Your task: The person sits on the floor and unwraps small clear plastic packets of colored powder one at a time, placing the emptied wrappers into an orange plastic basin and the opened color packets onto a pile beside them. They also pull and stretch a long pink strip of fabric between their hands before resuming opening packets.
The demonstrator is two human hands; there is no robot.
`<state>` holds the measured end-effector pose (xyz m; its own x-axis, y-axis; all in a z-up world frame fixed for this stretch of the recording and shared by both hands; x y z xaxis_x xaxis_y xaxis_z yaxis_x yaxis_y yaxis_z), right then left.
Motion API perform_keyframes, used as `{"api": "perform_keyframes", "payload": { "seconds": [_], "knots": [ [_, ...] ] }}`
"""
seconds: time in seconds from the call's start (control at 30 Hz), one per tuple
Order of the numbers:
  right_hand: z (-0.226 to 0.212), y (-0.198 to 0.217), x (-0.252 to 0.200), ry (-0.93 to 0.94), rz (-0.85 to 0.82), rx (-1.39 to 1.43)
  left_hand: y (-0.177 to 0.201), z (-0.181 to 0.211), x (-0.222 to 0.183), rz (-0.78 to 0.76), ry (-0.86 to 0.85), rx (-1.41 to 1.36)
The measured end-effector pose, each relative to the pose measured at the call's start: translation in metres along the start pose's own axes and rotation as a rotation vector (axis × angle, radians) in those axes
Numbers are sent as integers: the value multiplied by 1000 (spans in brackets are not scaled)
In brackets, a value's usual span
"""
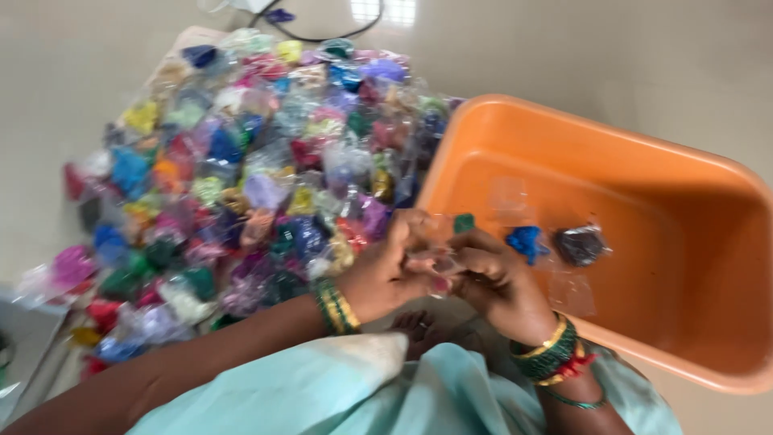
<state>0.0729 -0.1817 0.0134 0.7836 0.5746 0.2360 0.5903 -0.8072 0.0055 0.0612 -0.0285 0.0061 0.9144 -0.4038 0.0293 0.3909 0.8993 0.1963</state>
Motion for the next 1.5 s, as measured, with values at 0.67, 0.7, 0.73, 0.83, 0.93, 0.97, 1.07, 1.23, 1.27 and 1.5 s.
{"api": "perform_keyframes", "payload": {
  "seconds": [0.67, 0.7, 0.73, 0.83, 0.93, 0.97, 1.07, 1.23, 1.27, 1.5],
  "knots": [
    [64, -45, -9, -341, -412, 311, 92, -178, -175, 454, 282, 76],
    [68, -41, -10, -348, -394, 369, 116, -182, -198, 576, 227, 55],
    [70, -39, -12, -349, -393, 367, 132, -173, -218, 575, 226, 53],
    [70, -45, -18, -283, -508, 340, 192, -158, -286, 952, 347, 84],
    [71, -58, -19, -313, -583, 335, 234, -161, -305, 1132, 492, 182],
    [72, -62, -19, -404, -585, 364, 245, -164, -296, 1137, 447, 207],
    [82, -66, -22, -492, -556, 443, 267, -204, -272, 1115, 355, 269],
    [66, -59, -21, -298, -582, 360, 269, -281, -233, 1196, 351, 539],
    [68, -61, -22, -349, -591, 332, 261, -280, -234, 1231, 385, 675],
    [54, -70, -24, -265, -718, 273, 242, -254, -224, 873, 770, 1214]
  ]
}}
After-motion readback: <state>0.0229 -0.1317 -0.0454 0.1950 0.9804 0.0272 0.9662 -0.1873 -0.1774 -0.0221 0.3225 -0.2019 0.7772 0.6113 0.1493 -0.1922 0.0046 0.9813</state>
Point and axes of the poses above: each hand's wrist, its own x-axis towards the middle knuckle, its own y-axis out of the back of the hand, z = x × y, the point moved 7 cm from there along x, towards the middle knuckle, and after that the axes turned 15 degrees about x, right-handed, at the moved point
